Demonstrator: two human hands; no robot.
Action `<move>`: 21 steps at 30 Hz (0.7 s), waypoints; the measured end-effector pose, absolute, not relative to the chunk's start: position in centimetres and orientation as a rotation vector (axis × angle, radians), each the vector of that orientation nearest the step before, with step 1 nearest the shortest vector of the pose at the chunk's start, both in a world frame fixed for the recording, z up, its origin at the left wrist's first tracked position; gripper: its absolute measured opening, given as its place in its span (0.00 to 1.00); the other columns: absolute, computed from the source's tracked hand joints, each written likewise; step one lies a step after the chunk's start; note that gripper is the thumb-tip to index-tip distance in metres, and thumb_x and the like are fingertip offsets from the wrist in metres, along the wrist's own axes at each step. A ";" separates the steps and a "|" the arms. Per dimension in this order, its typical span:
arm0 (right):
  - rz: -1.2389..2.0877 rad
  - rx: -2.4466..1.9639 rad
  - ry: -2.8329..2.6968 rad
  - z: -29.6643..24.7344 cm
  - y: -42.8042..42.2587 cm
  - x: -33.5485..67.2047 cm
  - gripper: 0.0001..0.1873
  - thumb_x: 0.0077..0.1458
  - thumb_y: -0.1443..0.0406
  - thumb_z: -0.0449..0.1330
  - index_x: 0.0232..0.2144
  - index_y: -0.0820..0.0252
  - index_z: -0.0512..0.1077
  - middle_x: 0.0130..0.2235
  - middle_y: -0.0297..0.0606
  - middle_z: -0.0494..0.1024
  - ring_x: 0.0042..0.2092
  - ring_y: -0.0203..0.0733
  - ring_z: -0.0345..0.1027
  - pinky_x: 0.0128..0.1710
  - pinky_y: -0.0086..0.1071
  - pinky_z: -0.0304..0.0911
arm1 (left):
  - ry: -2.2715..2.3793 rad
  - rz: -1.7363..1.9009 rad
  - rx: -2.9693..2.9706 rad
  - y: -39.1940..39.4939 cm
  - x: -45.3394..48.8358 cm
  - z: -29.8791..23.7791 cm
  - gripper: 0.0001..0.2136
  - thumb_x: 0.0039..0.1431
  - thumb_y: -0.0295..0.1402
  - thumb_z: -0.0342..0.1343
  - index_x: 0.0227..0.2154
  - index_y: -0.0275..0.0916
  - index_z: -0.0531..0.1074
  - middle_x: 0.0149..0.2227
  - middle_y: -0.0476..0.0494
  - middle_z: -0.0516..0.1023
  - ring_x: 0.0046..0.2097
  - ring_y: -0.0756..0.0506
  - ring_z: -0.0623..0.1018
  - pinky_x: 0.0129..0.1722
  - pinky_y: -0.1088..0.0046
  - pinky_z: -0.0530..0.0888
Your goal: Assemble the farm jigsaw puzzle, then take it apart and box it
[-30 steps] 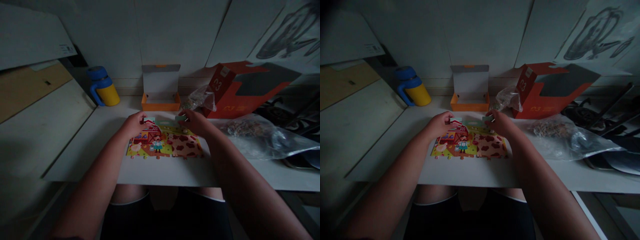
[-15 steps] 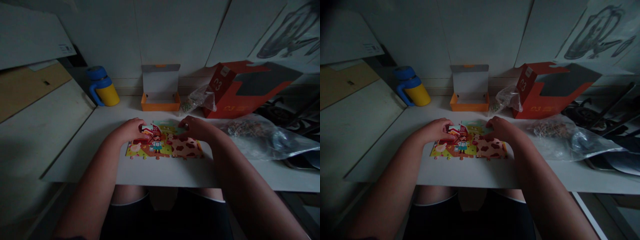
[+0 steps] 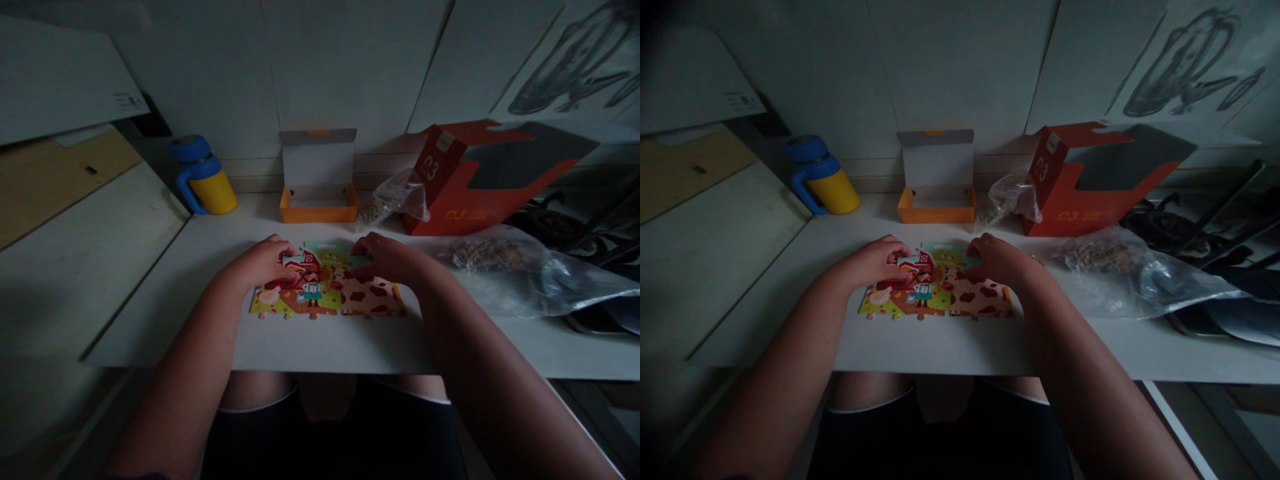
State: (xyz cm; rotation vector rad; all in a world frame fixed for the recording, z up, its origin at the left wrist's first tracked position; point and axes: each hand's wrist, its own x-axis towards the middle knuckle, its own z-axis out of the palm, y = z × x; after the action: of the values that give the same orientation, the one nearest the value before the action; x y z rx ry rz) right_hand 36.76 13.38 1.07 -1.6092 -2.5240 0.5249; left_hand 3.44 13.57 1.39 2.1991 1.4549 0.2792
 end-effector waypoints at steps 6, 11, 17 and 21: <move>0.554 -1.563 -2.538 0.8 13.6 36.9 0.30 0.52 0.52 0.72 0.52 0.61 0.79 0.53 0.50 0.79 0.49 0.54 0.75 0.50 0.39 0.68 | 1.425 0.257 2.201 14.4 3.1 0.4 0.24 0.49 0.44 0.70 0.48 0.40 0.77 0.50 0.41 0.72 0.44 0.41 0.76 0.44 0.67 0.74; 0.583 -1.534 -2.531 0.6 13.6 37.0 0.31 0.52 0.48 0.71 0.51 0.62 0.78 0.53 0.51 0.76 0.50 0.53 0.75 0.52 0.40 0.68 | 1.364 0.266 2.202 14.0 3.6 1.0 0.28 0.51 0.45 0.69 0.54 0.40 0.77 0.54 0.38 0.73 0.50 0.38 0.77 0.50 0.65 0.74; 0.613 -1.544 -2.494 0.7 13.6 37.0 0.28 0.49 0.48 0.72 0.46 0.58 0.78 0.51 0.48 0.77 0.48 0.51 0.75 0.50 0.39 0.68 | 1.300 0.241 2.229 14.0 3.7 1.0 0.28 0.53 0.46 0.68 0.56 0.42 0.76 0.56 0.39 0.72 0.53 0.38 0.77 0.54 0.64 0.73; 0.608 -1.572 -2.491 0.9 13.5 36.7 0.29 0.47 0.49 0.74 0.46 0.58 0.76 0.51 0.47 0.77 0.48 0.51 0.74 0.49 0.38 0.67 | 1.309 0.258 2.207 14.3 3.4 0.2 0.27 0.51 0.44 0.70 0.54 0.43 0.76 0.56 0.40 0.72 0.51 0.39 0.77 0.51 0.64 0.75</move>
State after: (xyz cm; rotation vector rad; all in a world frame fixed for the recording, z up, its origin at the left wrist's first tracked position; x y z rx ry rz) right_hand 36.66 13.51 0.95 -1.5717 -2.4915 0.6078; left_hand 3.42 14.28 0.18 2.2073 1.3085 0.2579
